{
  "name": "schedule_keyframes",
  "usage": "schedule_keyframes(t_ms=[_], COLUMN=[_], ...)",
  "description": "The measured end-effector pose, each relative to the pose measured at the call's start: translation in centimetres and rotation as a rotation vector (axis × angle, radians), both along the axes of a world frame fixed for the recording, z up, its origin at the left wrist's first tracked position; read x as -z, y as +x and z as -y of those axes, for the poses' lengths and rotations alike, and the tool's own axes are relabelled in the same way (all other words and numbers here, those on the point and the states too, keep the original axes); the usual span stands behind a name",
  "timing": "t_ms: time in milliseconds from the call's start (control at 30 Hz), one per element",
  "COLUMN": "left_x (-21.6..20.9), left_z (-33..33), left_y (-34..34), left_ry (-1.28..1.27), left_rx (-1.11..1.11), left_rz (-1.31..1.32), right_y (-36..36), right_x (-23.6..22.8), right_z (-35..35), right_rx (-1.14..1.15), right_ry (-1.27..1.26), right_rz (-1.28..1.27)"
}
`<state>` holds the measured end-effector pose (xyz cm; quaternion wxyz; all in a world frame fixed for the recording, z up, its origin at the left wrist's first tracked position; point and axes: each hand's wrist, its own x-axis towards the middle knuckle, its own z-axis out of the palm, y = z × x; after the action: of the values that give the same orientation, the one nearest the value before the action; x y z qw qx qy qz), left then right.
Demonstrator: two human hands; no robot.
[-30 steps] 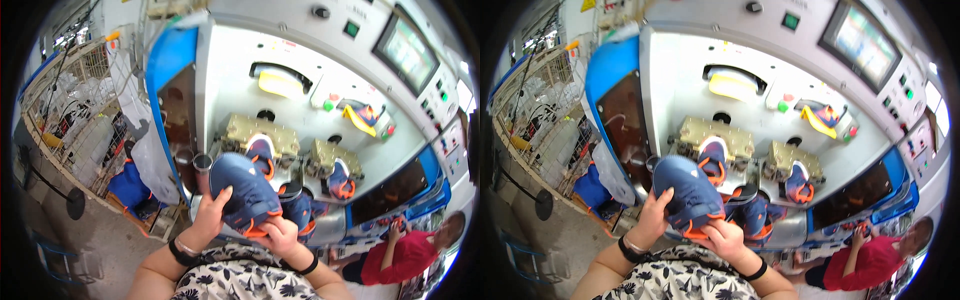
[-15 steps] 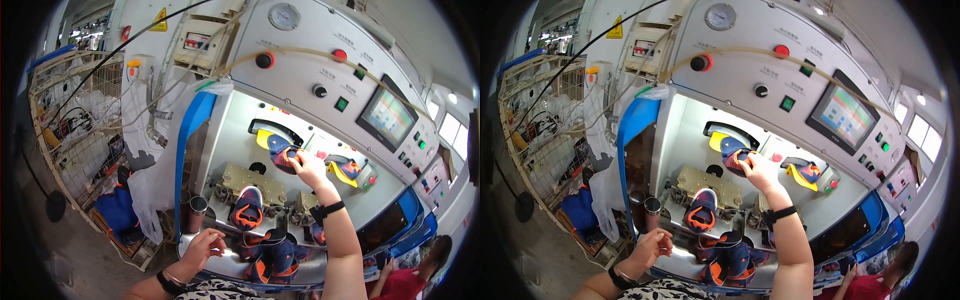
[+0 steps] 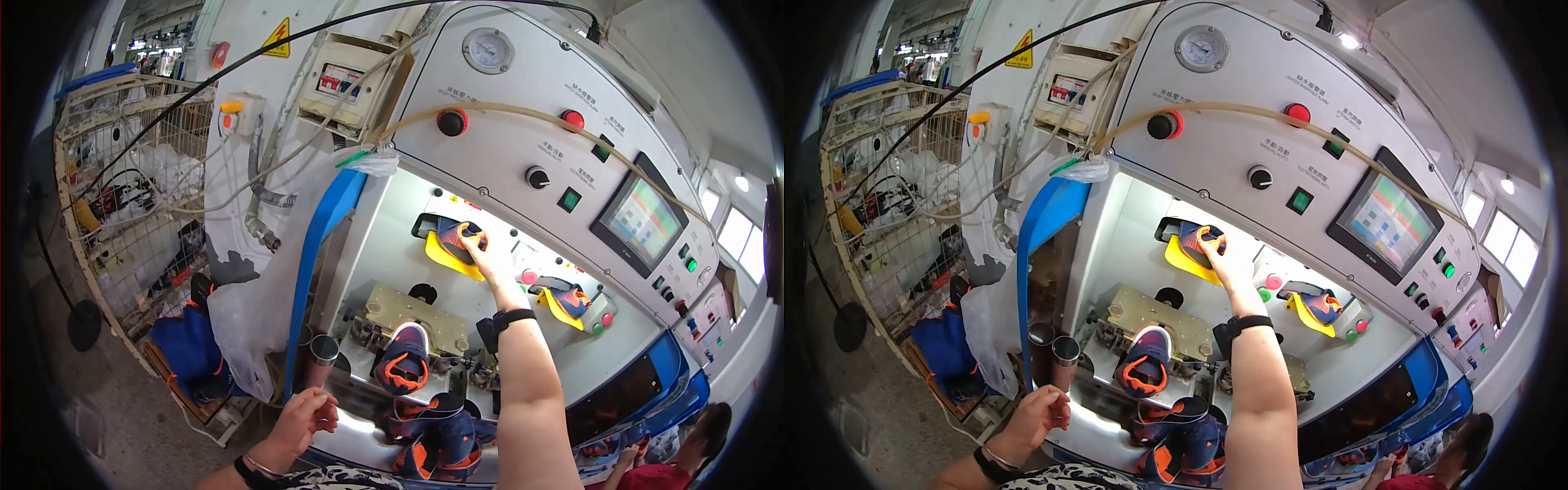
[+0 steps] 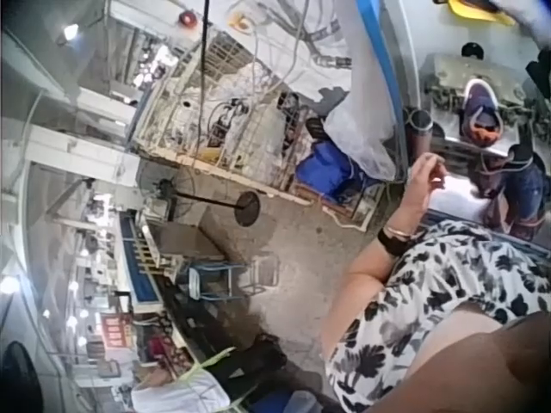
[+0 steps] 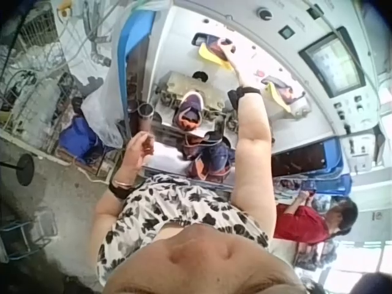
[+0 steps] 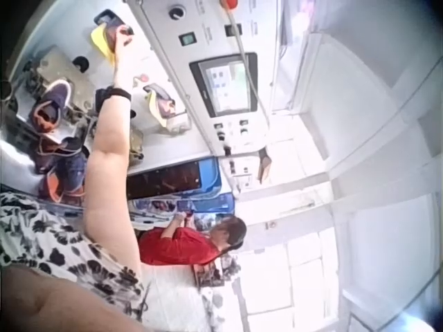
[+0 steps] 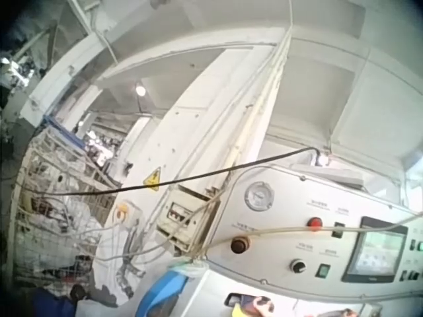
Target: The recorder is operating a machine used to shape or heat shoes during the manufacturing process, inserting shoes into the machine and monitoring the cycles.
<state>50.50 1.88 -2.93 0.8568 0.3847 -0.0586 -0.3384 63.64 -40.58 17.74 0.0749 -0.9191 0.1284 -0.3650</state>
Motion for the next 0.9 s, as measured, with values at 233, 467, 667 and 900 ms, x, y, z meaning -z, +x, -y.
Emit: schedule_keyframes(t_ms=[233,467,667,900], left_x=[0.6,0.8,0.2,0.5], left_z=[0.4,3.0,5.7,5.1], left_y=[1.0,1.6,0.8,-0.3], left_ry=[-0.017,0.025,0.091,0.118], left_rx=[0.010,0.107,0.249,0.309], left_rz=[-0.039,-0.015,0.017,0.055], right_y=[-5.2,-10.7,-10.6,-16.1], right_x=[5.7,10.5,9.4,8.9], right_z=[0.0,-0.9,0.3,-2.4], right_rx=[-0.129,0.235,0.221,-0.133], right_ry=[0.085,0.050,0.122,0.519], right_rz=[0.470,0.026,-0.253,-0.139])
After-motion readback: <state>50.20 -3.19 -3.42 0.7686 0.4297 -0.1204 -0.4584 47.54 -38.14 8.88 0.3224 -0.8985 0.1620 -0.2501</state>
